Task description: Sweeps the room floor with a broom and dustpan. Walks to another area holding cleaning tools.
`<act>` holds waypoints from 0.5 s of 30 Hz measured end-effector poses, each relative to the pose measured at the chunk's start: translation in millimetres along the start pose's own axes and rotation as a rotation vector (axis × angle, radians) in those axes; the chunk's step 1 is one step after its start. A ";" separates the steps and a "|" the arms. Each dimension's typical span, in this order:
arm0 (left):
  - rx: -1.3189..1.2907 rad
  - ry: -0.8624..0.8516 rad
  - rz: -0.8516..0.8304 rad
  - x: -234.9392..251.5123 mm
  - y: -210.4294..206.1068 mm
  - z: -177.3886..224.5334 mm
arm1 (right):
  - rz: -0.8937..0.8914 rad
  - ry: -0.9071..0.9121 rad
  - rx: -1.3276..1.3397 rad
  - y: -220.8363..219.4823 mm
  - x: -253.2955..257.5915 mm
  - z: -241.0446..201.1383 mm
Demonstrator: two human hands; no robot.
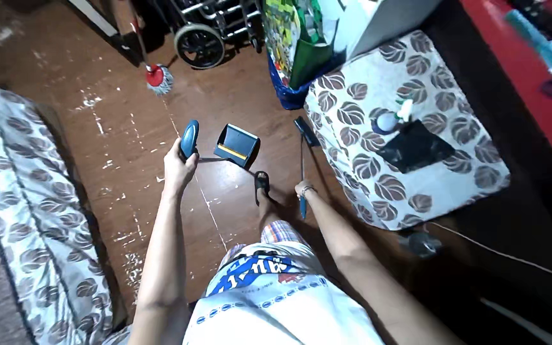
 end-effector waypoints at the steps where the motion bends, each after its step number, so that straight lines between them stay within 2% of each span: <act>1: 0.002 0.018 0.002 18.3 4.8 -4.6 | -0.034 0.015 -0.033 2.1 -4.8 -23.1; 4: 0.019 0.073 0.009 65.4 23.3 -19.2 | -0.102 0.035 -0.027 2.8 -10.2 -63.2; 6: 0.016 0.090 0.015 92.1 39.6 -26.7 | -0.082 0.066 0.006 18.8 -10.2 -85.8; 11: 0.000 0.198 0.051 120.5 73.2 -61.6 | -0.025 0.214 -0.123 55.6 -52.1 -162.9; 15: 0.014 0.280 0.086 152.2 81.1 -81.6 | 0.069 0.314 -0.283 97.0 -16.9 -252.2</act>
Point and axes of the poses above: each hand's wrist, its own x-axis towards the middle knuckle, its own y-axis out of the back of the hand, z = x × y, the point moved 6 cm from there along x, towards the middle knuckle, and after that the axes turned 5 degrees about z, right-handed, at the moved point
